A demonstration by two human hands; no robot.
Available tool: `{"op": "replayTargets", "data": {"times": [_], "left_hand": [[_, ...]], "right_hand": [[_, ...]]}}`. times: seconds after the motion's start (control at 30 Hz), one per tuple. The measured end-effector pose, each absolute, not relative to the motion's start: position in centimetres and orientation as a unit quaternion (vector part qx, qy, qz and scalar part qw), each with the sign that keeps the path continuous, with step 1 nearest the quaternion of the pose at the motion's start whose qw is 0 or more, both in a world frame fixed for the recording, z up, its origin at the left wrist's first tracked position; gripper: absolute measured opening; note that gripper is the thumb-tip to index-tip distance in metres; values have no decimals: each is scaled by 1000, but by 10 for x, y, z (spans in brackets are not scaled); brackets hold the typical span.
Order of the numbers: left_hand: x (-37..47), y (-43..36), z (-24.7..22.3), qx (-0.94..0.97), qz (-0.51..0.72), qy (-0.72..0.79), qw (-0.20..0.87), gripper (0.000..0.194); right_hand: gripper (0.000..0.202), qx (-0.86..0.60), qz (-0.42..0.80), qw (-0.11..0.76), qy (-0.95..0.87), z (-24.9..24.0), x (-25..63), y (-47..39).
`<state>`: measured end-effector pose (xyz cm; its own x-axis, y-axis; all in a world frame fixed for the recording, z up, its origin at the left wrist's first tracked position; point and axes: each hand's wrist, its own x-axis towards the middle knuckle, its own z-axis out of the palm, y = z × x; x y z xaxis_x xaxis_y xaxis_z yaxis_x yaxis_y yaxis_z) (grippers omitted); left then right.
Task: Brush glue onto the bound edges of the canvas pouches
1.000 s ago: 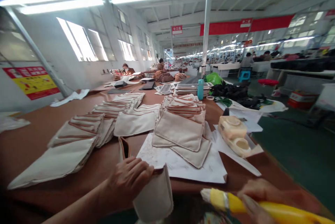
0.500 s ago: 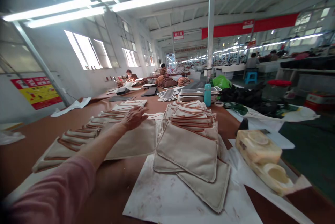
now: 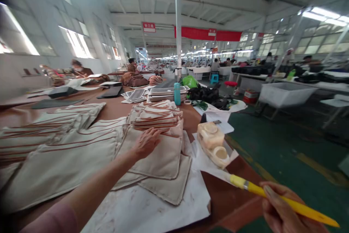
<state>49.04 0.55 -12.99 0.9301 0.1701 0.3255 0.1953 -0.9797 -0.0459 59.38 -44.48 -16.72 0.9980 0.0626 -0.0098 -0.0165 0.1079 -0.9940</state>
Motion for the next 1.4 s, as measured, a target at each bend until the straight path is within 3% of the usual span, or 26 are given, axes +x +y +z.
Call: {"op": "replayTargets", "data": {"times": [0.1,0.3,0.43,0.6,0.77,1.03,1.23,1.4], "left_hand": [[517,-4,-126,-982,-154,-103,42,40],[527,-23,-118,-985,-119,-117,44,35],[518,-33,-101,-991,-38,-129,16,22],[488,-47,-59,-993,-24,-118,-12,33],[453,-72,-45,-989,-17,-117,-86,28],[435,-120,-96,-969,-131,-128,-164,19],[421,-133,-97,-929,-159,-141,-304,25],[402,-146,-89,-876,-144,-145,-436,30]], "right_hand": [[44,-674,3,738,-40,-147,604,-433],[52,-811,-44,557,-176,-151,661,-401],[44,-840,-55,493,-221,-174,695,-372],[32,-861,-65,436,-252,-186,714,-354],[39,-863,-79,430,-252,-177,711,-367],[44,-858,-98,432,-259,-174,688,-394],[46,-842,-70,475,-244,-164,670,-399],[47,-816,-103,527,-215,-128,630,-404]]}}
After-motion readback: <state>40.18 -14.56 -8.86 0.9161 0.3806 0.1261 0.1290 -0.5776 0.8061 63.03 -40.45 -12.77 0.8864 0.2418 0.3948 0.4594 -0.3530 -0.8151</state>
